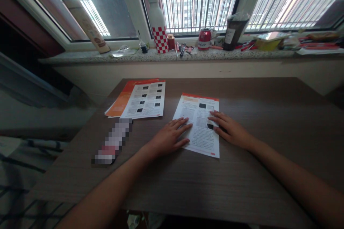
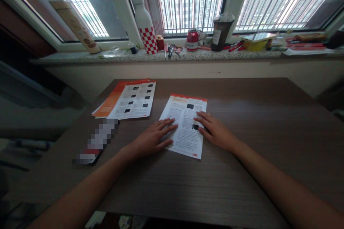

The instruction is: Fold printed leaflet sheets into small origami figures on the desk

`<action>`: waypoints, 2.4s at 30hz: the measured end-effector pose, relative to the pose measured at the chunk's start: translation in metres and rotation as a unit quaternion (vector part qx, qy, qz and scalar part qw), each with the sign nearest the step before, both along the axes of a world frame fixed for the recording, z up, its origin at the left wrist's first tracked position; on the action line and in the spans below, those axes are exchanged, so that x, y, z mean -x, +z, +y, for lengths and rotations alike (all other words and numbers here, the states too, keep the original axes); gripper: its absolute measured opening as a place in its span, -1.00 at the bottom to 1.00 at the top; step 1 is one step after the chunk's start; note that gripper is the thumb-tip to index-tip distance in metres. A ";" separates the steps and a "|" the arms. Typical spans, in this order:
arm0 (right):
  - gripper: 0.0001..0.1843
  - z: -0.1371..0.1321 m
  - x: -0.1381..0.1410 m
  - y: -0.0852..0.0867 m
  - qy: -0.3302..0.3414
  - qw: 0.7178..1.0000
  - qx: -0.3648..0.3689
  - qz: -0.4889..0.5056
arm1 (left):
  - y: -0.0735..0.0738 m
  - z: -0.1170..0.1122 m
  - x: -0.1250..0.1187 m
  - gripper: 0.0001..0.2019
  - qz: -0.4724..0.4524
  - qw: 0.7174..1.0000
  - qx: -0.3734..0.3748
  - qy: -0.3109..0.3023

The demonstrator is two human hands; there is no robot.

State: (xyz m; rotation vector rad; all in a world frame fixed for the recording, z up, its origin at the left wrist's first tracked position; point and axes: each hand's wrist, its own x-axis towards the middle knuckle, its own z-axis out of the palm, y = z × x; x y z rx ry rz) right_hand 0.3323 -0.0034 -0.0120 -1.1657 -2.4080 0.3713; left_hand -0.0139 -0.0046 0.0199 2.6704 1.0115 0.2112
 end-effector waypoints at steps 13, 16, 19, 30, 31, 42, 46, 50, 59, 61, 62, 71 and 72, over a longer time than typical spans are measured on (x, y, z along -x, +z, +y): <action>-0.37 -0.013 -0.006 0.013 0.067 0.997 0.048 -0.011 | -0.003 -0.006 -0.003 -0.23 -0.009 1.000 -0.001 0.005; -0.36 -0.013 -0.006 0.013 0.071 0.996 0.048 -0.029 | 0.003 -0.004 0.000 -0.22 -0.002 1.000 0.011 -0.007; -0.35 -0.012 -0.006 0.013 0.066 0.996 0.052 -0.035 | 0.008 -0.003 0.004 -0.18 -0.012 0.999 0.021 -0.023; -0.25 -0.014 -0.008 0.020 0.076 0.994 0.070 -0.028 | 0.006 -0.003 0.007 -0.26 -0.020 0.999 0.016 -0.027; -0.20 -0.014 -0.009 0.021 0.078 0.994 0.076 -0.032 | 0.007 -0.002 0.007 -0.26 -0.019 0.999 0.017 -0.027; -0.30 -0.021 -0.008 0.030 0.117 0.987 0.113 -0.008 | 0.007 -0.001 0.010 -0.29 -0.020 0.999 0.025 -0.018; -0.61 -0.022 -0.007 0.034 0.122 0.988 0.095 -0.013 | 0.007 0.001 0.011 -0.28 -0.014 0.999 0.034 -0.019; -0.79 -0.022 -0.007 0.034 0.116 0.990 0.077 -0.006 | 0.009 0.001 0.014 -0.30 -0.009 0.998 0.048 -0.025; -0.69 -0.021 -0.008 0.039 0.050 0.991 0.109 0.062 | 0.023 0.008 0.025 -0.55 -0.086 0.989 0.103 -0.053; -0.68 -0.019 -0.010 0.038 0.040 0.990 0.112 0.077 | 0.022 0.011 0.024 -0.71 -0.115 0.987 0.103 -0.053; -0.69 -0.019 -0.011 0.038 0.042 0.989 0.113 0.085 | 0.021 0.013 0.024 -0.74 -0.127 0.986 0.100 -0.051; -0.61 -0.007 -0.024 0.028 0.057 0.986 0.091 0.125 | 0.009 0.019 0.028 -0.76 -0.182 0.980 0.076 -0.012; -0.67 -0.006 -0.023 0.028 0.062 0.986 0.090 0.124 | 0.008 0.018 0.028 -0.76 -0.187 0.979 0.077 -0.007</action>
